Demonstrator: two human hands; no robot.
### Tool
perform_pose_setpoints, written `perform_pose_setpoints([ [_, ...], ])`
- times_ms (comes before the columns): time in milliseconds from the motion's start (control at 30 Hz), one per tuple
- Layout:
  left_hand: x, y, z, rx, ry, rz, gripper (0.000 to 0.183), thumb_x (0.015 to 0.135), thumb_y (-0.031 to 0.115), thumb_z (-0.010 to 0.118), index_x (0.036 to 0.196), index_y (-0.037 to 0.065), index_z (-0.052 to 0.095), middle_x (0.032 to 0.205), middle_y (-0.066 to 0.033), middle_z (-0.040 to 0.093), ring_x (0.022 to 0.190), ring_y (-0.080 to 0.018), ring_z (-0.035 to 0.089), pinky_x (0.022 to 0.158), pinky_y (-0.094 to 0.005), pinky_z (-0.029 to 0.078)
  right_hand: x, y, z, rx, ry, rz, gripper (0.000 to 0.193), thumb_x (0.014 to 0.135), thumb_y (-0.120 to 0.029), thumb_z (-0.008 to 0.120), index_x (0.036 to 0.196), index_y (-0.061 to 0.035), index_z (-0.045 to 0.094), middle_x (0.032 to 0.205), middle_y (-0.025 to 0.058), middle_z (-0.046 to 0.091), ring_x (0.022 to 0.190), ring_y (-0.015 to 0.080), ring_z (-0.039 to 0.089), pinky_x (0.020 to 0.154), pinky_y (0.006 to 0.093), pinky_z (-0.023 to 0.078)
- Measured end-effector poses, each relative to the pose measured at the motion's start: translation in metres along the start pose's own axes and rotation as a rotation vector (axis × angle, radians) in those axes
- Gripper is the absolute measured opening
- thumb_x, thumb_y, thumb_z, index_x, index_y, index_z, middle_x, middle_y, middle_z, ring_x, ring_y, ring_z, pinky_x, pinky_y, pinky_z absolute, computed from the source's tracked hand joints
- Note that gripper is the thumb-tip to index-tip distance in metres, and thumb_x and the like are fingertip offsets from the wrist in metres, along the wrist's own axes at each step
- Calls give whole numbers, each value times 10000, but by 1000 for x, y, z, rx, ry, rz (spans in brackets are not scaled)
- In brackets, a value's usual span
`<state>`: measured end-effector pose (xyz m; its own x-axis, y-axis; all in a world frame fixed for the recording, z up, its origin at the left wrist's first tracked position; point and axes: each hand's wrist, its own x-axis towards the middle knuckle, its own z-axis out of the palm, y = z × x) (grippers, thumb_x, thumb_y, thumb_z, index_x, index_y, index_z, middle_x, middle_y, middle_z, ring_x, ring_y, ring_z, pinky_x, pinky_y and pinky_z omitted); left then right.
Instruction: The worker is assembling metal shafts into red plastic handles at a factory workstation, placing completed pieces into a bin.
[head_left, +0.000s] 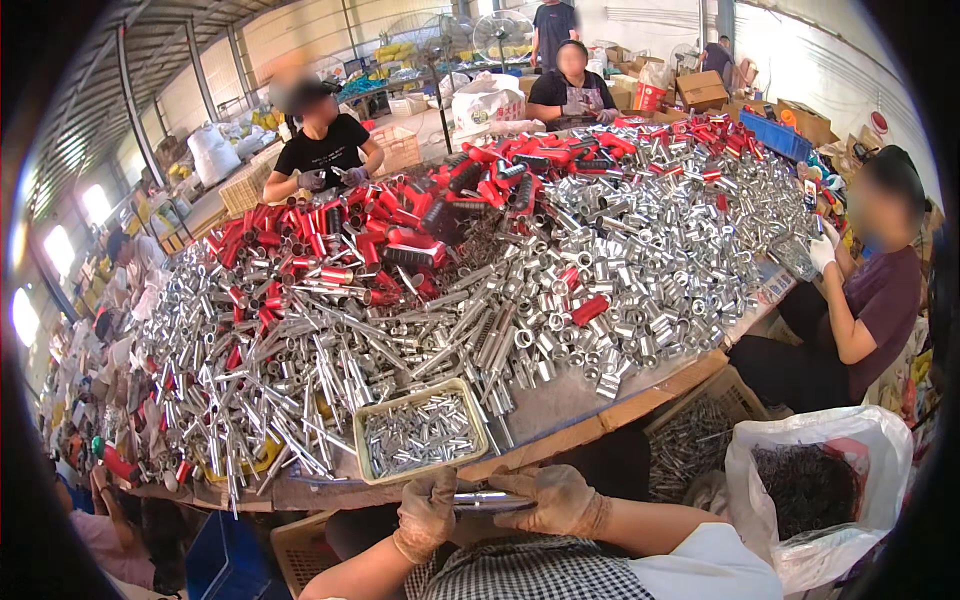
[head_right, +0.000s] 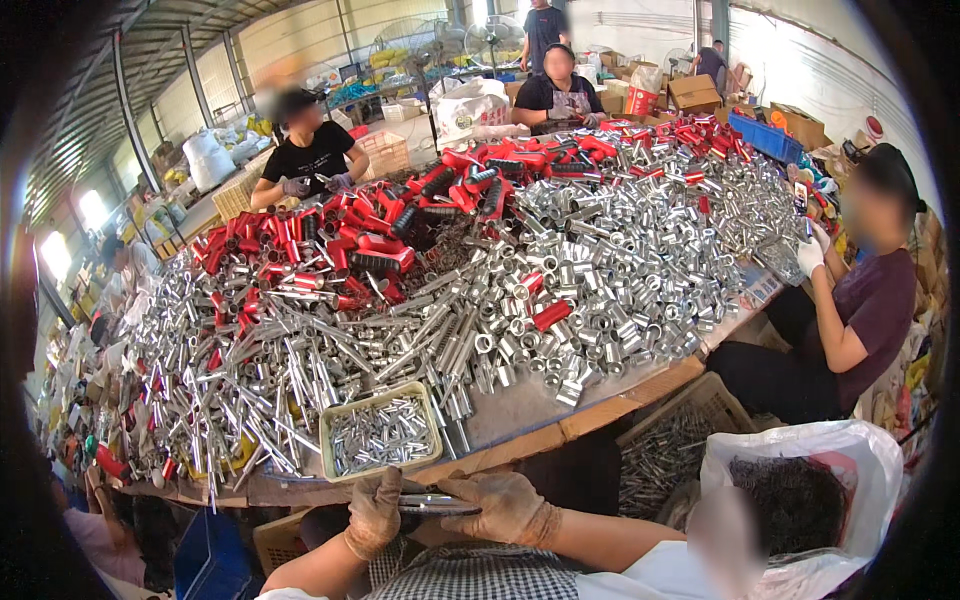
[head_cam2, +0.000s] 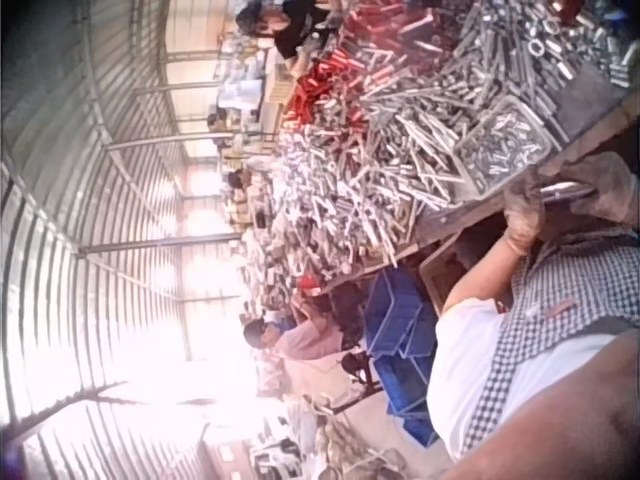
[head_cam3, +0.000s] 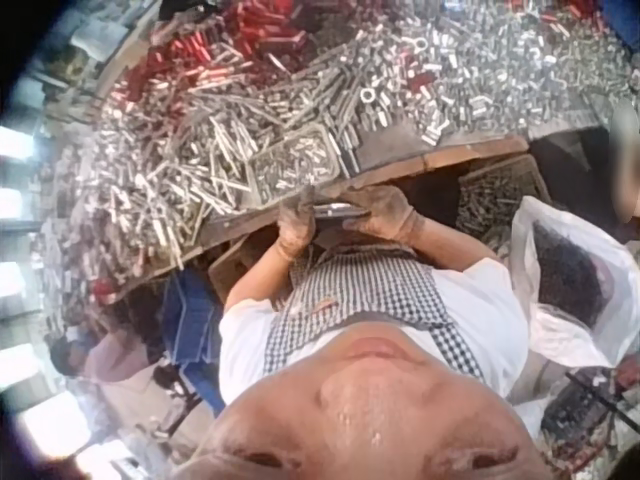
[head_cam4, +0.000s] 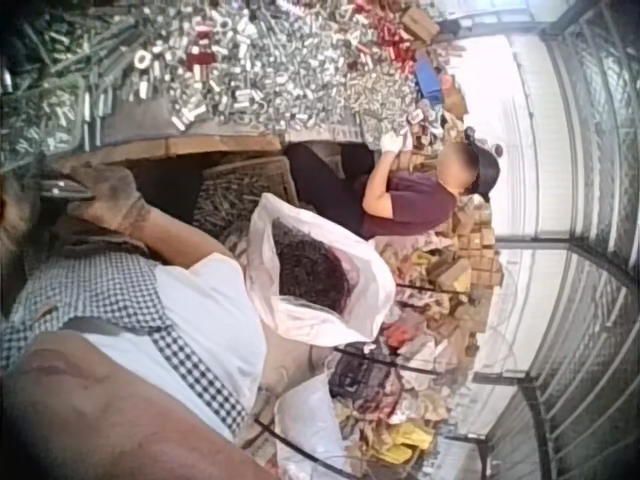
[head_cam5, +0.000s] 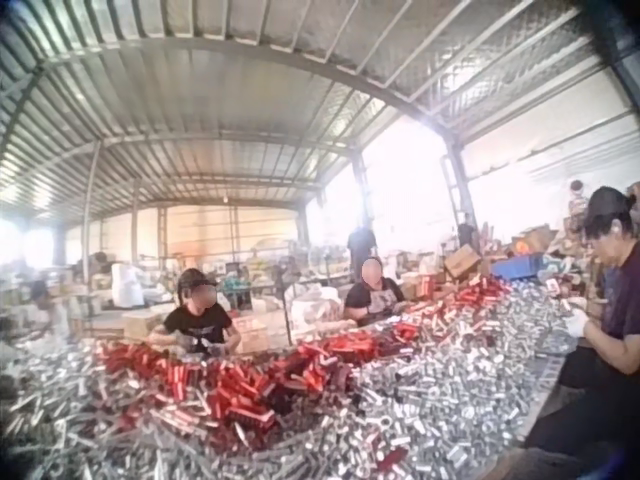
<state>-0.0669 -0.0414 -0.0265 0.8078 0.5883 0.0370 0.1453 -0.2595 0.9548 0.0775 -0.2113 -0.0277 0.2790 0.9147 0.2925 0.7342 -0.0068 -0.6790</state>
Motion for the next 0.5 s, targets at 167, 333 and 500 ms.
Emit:
perform_pose_setpoints([
  [167, -2, -1, -4, 8, -21, -89, 501, 990, 430, 469, 858, -4, 682, 791, -124, 701, 723, -185, 615, 702, -337, 490, 2, -2, 0, 25, -12, -26, 585, 807, -462, 688, 1263, -110, 586, 1020, 128, 665, 913, 315, 653, 800, 411, 511],
  [333, -2, 9, -4, -9, -45, -43, 483, 991, 404, 485, 894, -7, 720, 781, -116, 693, 725, -184, 613, 707, -333, 489, 3, -1, 7, -9, 38, -51, 561, 737, -424, 779, 1146, -59, 660, 999, 175, 687, 803, 313, 685, 722, 389, 548],
  [500, -10, -31, -7, -63, -82, -155, 484, 957, 420, 566, 908, -34, 727, 811, -109, 707, 740, -163, 619, 727, -306, 490, -3, 4, 5, -7, -55, -39, 563, 767, -438, 751, 1187, -78, 647, 976, 173, 683, 780, 325, 675, 717, 394, 542],
])
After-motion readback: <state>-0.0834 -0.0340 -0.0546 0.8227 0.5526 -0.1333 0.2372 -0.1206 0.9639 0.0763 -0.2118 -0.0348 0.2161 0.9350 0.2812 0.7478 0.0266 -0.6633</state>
